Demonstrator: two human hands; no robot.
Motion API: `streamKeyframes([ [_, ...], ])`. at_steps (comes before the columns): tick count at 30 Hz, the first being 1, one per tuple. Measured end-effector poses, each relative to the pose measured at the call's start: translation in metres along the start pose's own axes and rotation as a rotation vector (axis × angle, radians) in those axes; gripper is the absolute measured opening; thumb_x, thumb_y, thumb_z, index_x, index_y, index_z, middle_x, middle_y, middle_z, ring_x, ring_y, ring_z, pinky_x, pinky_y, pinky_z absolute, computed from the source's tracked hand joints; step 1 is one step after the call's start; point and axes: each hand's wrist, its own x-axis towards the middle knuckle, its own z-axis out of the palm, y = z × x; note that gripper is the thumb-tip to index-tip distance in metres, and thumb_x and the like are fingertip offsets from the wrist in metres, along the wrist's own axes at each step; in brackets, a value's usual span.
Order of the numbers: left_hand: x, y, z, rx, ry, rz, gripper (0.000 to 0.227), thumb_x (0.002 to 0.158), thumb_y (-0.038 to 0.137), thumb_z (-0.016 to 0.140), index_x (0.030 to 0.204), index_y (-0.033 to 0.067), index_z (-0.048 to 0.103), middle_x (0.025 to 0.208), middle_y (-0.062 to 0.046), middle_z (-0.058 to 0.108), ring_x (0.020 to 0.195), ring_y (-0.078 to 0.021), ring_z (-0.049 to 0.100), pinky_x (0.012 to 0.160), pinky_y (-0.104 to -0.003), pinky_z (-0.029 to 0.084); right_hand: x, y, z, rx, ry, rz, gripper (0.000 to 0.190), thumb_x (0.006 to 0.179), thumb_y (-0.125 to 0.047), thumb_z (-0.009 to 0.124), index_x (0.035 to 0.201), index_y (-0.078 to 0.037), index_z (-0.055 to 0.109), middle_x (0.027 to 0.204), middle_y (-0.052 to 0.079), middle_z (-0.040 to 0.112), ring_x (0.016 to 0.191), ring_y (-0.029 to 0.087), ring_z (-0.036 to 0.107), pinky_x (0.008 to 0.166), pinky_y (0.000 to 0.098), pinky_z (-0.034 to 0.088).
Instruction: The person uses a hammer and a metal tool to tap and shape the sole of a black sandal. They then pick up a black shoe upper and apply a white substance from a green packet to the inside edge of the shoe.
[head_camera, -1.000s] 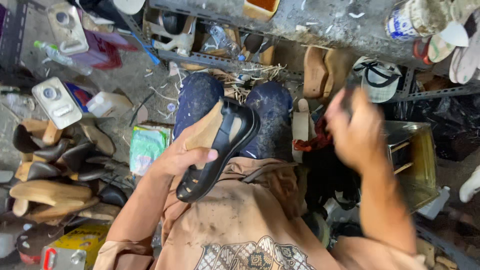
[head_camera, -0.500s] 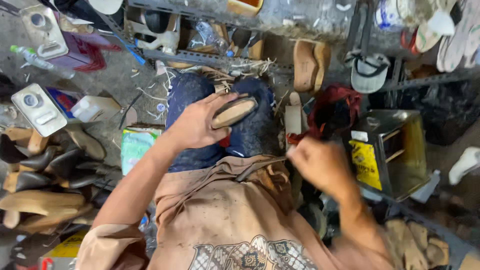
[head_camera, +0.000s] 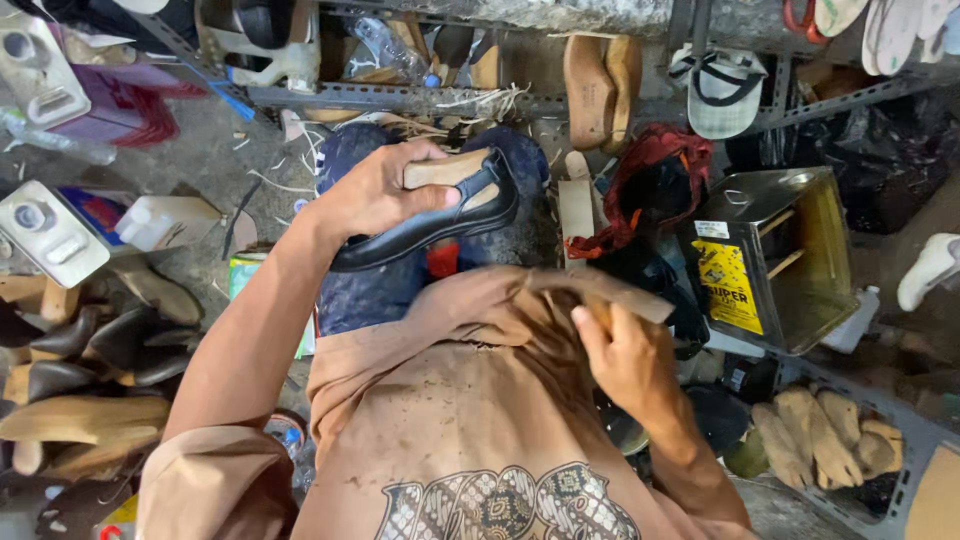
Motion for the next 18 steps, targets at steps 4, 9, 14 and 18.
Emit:
streamKeyframes([
  [4,0.0,0.008,-0.003,-0.021,-0.005,-0.026,0.038,0.082,0.03,0.083,0.114,0.0121,0.073,0.075,-0.01,0.062,0.064,-0.0228,0.058,0.057,-0.036,0.042,0.044,-0.036,-0.025,0.147,0.273,-0.197,0.032,0.097,-0.031,0.073,0.074,-0.017,0.057,0.053,-0.003,0.058,0.051,0.019,0.062,0.06,0.0253,0.049],
  [9,-0.004,0.01,0.001,-0.063,0.004,-0.053,0.035,0.083,0.026,0.082,0.114,0.0108,0.072,0.074,-0.011,0.062,0.062,-0.0208,0.055,0.056,-0.033,0.041,0.083,-0.048,0.015,0.387,0.578,-0.288,0.028,0.094,-0.005,0.072,0.068,-0.013,0.065,0.047,-0.004,0.061,0.046,0.019,0.062,0.063,0.0291,0.057],
  [14,-0.006,-0.019,0.003,0.02,0.019,-0.06,0.039,0.08,0.029,0.084,0.114,0.015,0.072,0.072,-0.011,0.059,0.061,-0.0226,0.056,0.054,-0.035,0.041,0.121,-0.077,0.004,0.084,0.376,-0.282,0.041,0.1,-0.039,0.072,0.073,-0.008,0.071,0.063,0.009,0.066,0.068,0.028,0.072,0.061,0.033,0.056],
  [18,-0.016,0.001,0.005,0.027,0.048,-0.073,0.037,0.081,0.027,0.082,0.114,0.0141,0.071,0.071,-0.008,0.06,0.061,-0.02,0.056,0.053,-0.032,0.04,0.105,-0.079,0.02,0.118,0.379,-0.345,0.038,0.098,-0.033,0.074,0.074,-0.005,0.069,0.059,0.011,0.061,0.062,0.031,0.068,0.058,0.0353,0.055],
])
